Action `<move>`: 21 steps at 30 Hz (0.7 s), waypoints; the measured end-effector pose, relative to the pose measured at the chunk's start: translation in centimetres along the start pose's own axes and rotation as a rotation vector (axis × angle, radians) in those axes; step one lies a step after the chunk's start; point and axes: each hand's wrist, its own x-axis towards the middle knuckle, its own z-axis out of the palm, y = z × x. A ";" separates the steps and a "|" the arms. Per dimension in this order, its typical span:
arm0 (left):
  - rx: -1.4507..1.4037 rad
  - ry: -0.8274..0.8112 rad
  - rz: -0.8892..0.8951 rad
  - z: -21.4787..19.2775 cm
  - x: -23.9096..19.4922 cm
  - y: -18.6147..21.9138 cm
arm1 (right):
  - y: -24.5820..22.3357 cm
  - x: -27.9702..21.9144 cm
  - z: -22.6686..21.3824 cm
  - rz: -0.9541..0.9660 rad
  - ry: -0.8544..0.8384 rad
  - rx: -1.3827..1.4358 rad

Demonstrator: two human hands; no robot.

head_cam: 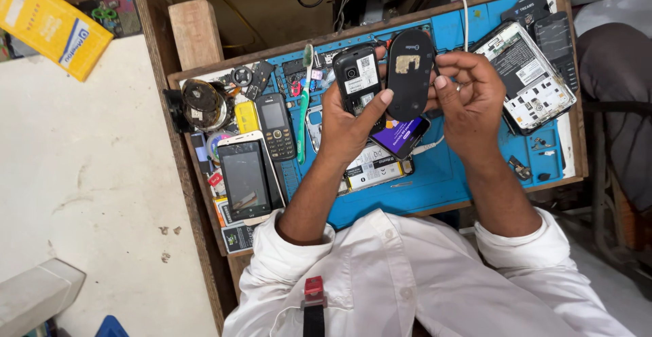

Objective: The person disassembles a black feature phone, removes the back cover and battery, and then reassembles it. The person also handles a white smartphone and a black smartphone, moving them on the workbench.

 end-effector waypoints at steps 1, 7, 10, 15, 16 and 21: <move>0.003 -0.008 0.004 -0.1 0.0 -0.1 | 0.1 -0.2 0.1 0.007 -0.001 0.027; 0.069 0.011 0.012 -0.4 0.2 0.0 | -0.1 -0.2 0.7 0.014 -0.010 0.026; 0.072 0.018 0.012 -0.6 0.5 0.5 | -1.1 0.3 0.8 -0.061 -0.056 -0.176; 0.024 0.021 -0.008 -0.9 0.4 0.6 | -3.3 0.7 0.7 -0.470 -0.147 -0.745; 0.017 0.013 -0.013 -0.9 0.4 0.6 | -3.5 0.9 0.8 -0.524 -0.134 -0.804; -0.032 0.001 -0.045 -0.8 0.4 0.6 | -3.8 1.9 0.8 -0.744 -0.091 -1.030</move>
